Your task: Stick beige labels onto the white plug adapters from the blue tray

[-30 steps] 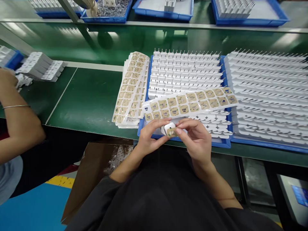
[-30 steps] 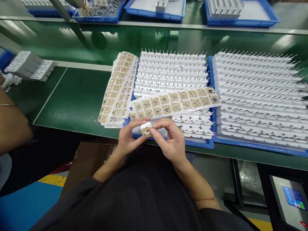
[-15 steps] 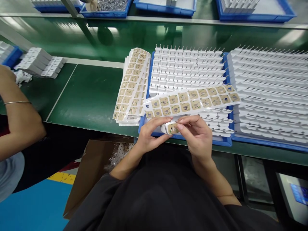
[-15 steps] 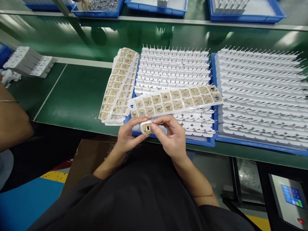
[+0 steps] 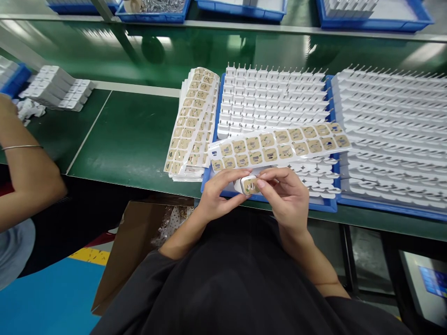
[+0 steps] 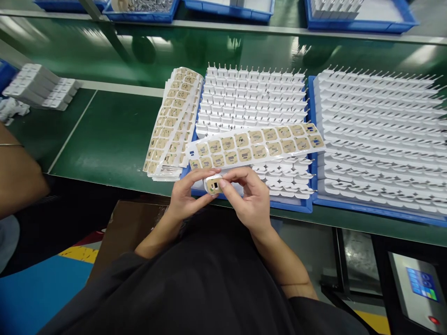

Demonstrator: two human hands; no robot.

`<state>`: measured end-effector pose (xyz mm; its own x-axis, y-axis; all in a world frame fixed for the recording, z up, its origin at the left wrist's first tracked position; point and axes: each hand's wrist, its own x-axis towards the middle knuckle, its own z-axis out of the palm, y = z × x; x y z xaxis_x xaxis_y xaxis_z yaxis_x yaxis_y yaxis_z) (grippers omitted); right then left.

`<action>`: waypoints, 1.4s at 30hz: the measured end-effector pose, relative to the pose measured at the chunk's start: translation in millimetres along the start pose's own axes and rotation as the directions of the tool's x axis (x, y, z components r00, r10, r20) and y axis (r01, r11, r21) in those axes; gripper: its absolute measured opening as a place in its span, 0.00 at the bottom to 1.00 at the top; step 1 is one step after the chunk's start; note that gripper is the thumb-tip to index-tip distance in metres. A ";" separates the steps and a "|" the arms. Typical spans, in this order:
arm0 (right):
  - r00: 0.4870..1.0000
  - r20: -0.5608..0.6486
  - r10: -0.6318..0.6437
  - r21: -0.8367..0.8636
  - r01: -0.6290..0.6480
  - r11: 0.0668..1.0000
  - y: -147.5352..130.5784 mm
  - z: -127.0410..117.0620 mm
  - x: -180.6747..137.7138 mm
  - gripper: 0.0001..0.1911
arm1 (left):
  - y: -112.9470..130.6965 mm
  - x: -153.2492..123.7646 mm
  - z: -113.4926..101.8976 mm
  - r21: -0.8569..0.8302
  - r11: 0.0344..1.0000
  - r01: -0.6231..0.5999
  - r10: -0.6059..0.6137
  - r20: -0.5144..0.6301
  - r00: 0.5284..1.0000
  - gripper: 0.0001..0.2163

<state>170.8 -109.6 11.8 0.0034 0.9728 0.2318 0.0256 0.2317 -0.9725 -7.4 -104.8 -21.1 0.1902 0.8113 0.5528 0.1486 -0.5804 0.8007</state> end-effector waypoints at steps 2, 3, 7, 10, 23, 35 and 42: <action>1.000 0.000 -0.013 -0.012 0.013 1.000 0.1 0.2 0.0 0.03 | -0.5 0.0 -0.2 0.007 1.000 0.001 -0.001 0.001 1.000 0.23; 1.000 0.000 -0.021 -0.013 0.021 1.000 0.3 0.4 0.0 0.03 | -0.8 0.0 -0.4 0.009 1.000 -0.003 0.003 0.003 1.000 0.23; 0.999 0.002 -0.039 -0.040 0.039 0.998 0.8 0.7 -0.6 0.04 | -2.0 0.2 -0.8 0.021 0.999 -0.025 0.025 0.012 1.000 0.23; 0.999 0.000 -0.054 -0.088 0.054 0.995 0.8 1.1 -1.7 0.04 | -2.1 0.6 -0.9 0.041 0.999 -0.035 0.035 0.011 0.999 0.23; 0.950 0.020 -0.311 -0.486 0.281 0.828 -0.6 7.9 0.3 0.05 | -0.6 1.0 -1.5 0.147 0.988 -0.054 0.055 0.001 0.998 0.21; 0.996 0.084 -0.014 -0.087 0.021 0.996 8.4 12.1 6.1 0.08 | -11.5 -17.4 15.8 -0.106 0.990 0.093 -0.111 -0.183 0.977 0.21; 0.986 0.150 0.075 0.037 -0.082 0.996 14.0 14.1 -2.9 0.16 | -16.6 -20.8 16.9 -0.126 0.986 0.109 -0.132 -0.200 0.971 0.19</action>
<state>157.1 -109.0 -2.9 -0.1450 0.9778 0.1515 -0.0122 0.1513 -0.9884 2.6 -113.2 -49.8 -0.0287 0.8785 0.4769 0.0450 -0.4754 0.8786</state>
